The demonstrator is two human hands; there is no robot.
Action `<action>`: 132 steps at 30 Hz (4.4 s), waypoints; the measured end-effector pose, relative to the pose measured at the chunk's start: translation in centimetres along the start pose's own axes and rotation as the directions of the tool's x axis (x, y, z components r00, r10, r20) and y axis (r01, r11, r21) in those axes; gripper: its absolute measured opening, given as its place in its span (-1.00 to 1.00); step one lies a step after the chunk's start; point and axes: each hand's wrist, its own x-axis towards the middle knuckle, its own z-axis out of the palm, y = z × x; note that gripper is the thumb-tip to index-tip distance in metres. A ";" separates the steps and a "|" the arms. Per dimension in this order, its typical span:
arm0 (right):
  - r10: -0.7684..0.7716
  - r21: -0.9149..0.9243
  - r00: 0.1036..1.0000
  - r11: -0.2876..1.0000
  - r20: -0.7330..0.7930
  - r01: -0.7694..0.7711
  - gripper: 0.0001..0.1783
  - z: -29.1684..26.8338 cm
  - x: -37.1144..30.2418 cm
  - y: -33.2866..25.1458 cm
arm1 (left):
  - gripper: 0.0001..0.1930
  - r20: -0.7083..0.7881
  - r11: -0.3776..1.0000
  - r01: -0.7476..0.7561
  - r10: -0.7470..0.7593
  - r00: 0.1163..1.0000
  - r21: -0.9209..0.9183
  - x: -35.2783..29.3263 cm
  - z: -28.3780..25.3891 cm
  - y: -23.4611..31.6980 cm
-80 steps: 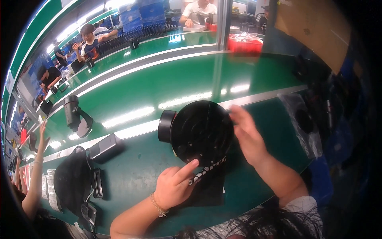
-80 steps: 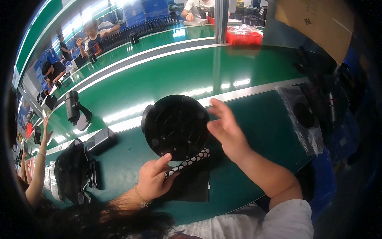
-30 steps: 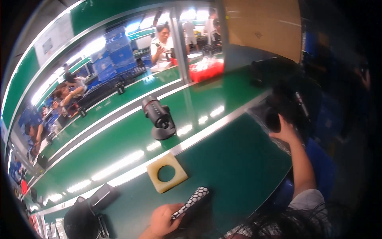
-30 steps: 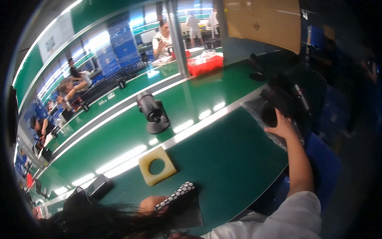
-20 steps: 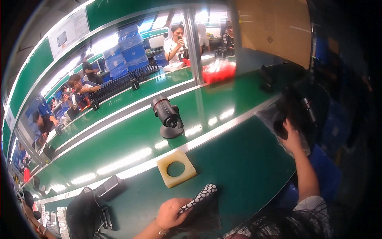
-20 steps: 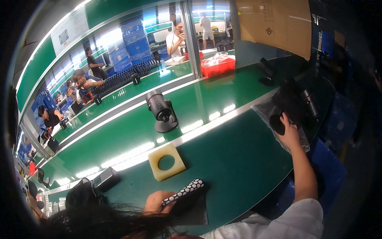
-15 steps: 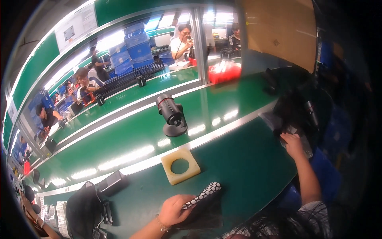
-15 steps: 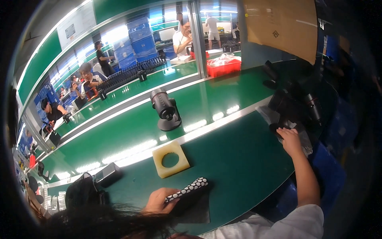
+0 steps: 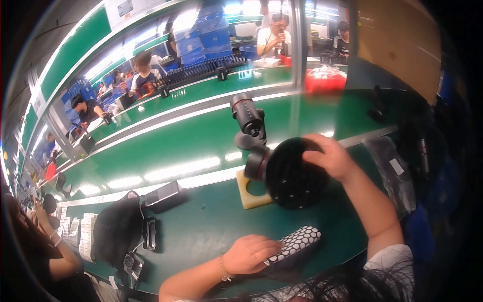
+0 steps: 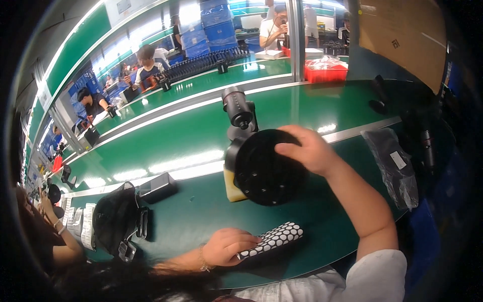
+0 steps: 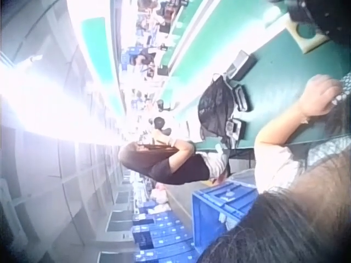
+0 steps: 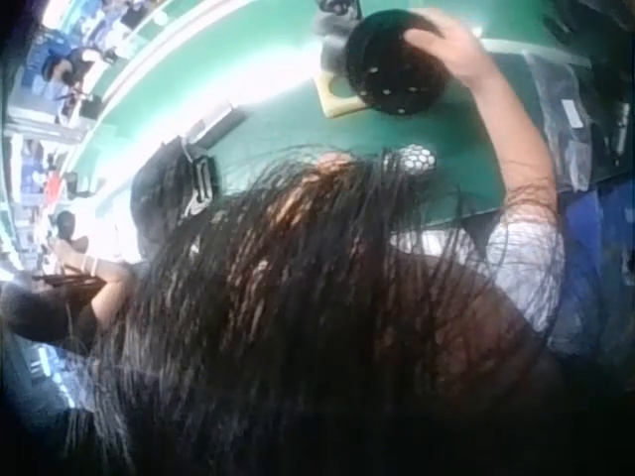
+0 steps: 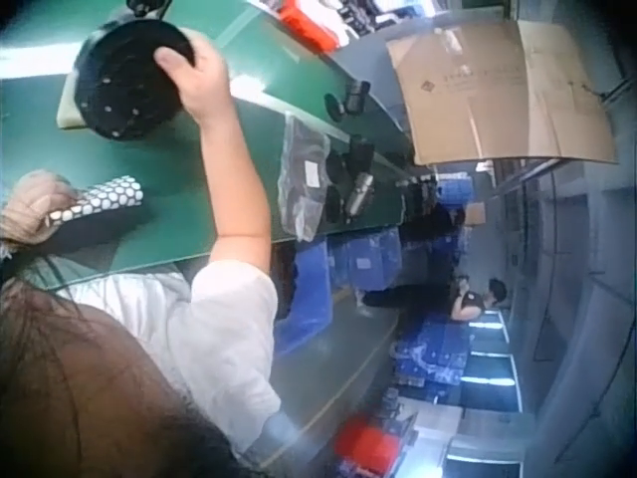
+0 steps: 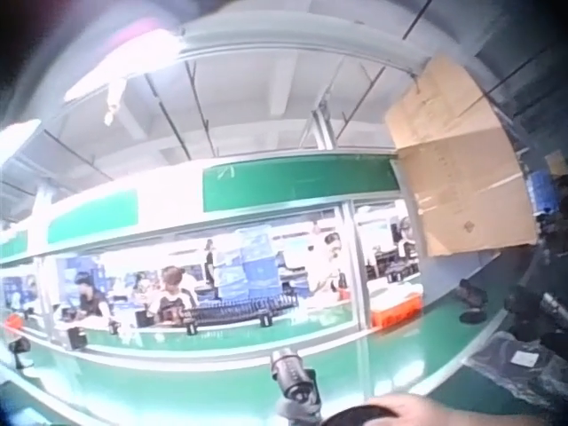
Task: The person assembles the base of an electronic device by connecting wires and tightening screws with a screwdriver at a factory workbench.
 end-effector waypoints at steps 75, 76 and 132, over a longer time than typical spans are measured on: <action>-0.675 -0.435 0.683 0.546 0.278 0.716 -0.78 2.7 -7.7 4.7 | -0.91 0.052 0.162 0.400 -0.879 0.473 -0.902 0.9 0.9 0.4; -0.677 -0.405 0.670 0.545 0.304 0.734 -0.77 2.7 -7.7 4.8 | -0.91 0.053 0.162 0.400 -0.879 0.474 -0.902 1.2 0.8 0.6; -0.562 -0.270 0.826 0.789 0.045 0.552 -0.54 4.3 -8.2 4.0 | -0.90 -0.180 0.686 0.661 -0.723 0.667 -0.306 2.7 0.8 0.6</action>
